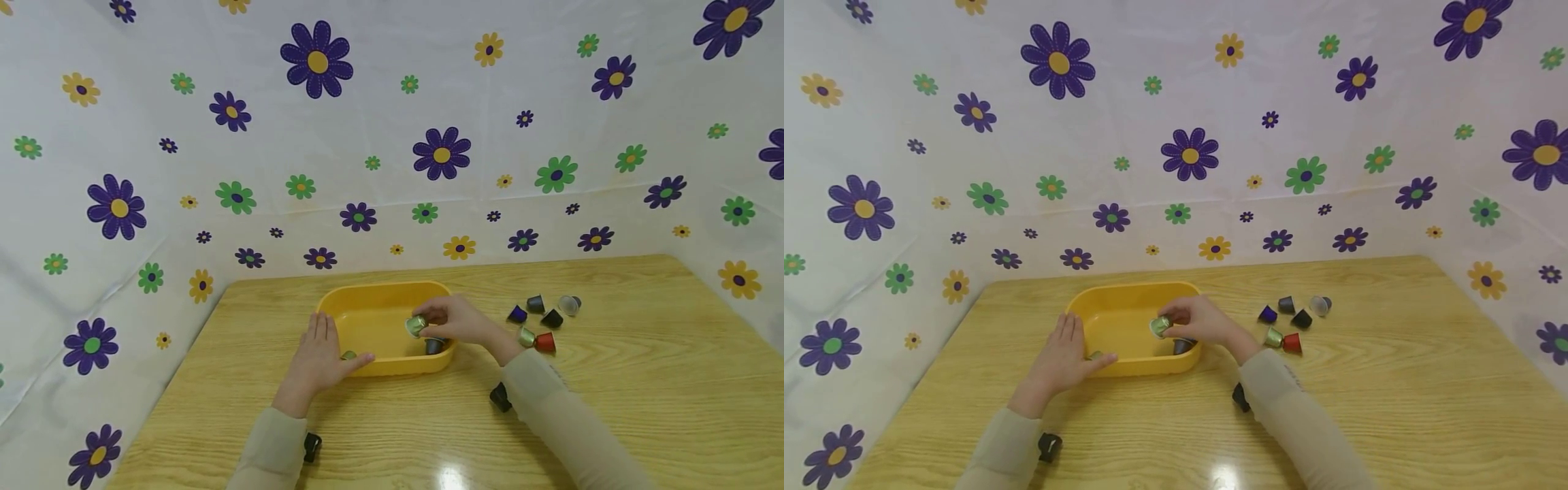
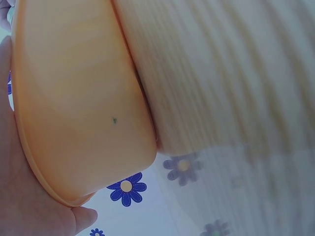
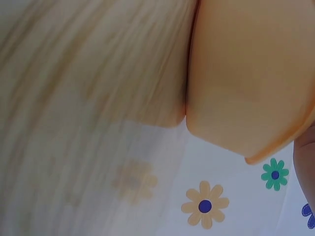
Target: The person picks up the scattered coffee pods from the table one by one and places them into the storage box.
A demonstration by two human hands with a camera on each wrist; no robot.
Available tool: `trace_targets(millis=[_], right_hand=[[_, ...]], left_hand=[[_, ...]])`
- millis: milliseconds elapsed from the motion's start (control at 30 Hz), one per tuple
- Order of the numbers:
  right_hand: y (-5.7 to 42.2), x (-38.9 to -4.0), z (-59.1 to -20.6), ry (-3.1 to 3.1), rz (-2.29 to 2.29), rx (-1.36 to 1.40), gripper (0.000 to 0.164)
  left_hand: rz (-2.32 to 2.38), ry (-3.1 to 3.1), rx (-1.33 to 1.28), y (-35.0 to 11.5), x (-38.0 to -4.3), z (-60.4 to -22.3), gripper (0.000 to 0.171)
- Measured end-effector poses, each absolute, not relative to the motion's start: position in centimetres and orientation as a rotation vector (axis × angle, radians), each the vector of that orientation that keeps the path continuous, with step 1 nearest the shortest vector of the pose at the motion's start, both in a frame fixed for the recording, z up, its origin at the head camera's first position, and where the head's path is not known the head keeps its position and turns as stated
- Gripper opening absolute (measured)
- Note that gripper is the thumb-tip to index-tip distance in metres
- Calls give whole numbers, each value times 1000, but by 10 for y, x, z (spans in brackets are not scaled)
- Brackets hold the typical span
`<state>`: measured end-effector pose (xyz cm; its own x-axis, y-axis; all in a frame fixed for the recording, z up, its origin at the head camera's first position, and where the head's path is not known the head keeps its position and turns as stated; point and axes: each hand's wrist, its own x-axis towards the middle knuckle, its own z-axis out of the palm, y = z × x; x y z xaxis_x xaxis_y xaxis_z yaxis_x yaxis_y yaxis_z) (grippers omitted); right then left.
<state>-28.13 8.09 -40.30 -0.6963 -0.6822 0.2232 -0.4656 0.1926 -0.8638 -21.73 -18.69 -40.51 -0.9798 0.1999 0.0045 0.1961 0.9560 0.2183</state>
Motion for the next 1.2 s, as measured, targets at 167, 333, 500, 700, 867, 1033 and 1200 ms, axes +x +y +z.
trace_targets(millis=[167, 333, 500, 700, 867, 1033, 1200], right_hand=[[74, -279, -402, 2248, -1494, -1121, 32], [69, -280, -403, 2234, -1499, -1128, 32], [69, -280, -403, 2266, -1460, -1115, 34], [69, -279, -401, 2291, -1429, -1101, 33], [70, -278, -400, 2283, -1429, -1105, 34], [72, -277, -397, 2298, -1415, -1083, 34], [75, -277, -397, 2310, -1418, -1085, 35]], left_hand=[[350, 3087, 308, -186, -216, -404, 112], [360, 3081, 306, -185, -216, -403, 110], [353, 3075, 303, -184, -216, -402, 111], [356, 3074, 295, -185, -217, -402, 111], [354, 3078, 294, -185, -217, -404, 113], [357, 3083, 300, -185, -217, -405, 113], [354, 3090, 304, -187, -218, -405, 112]])
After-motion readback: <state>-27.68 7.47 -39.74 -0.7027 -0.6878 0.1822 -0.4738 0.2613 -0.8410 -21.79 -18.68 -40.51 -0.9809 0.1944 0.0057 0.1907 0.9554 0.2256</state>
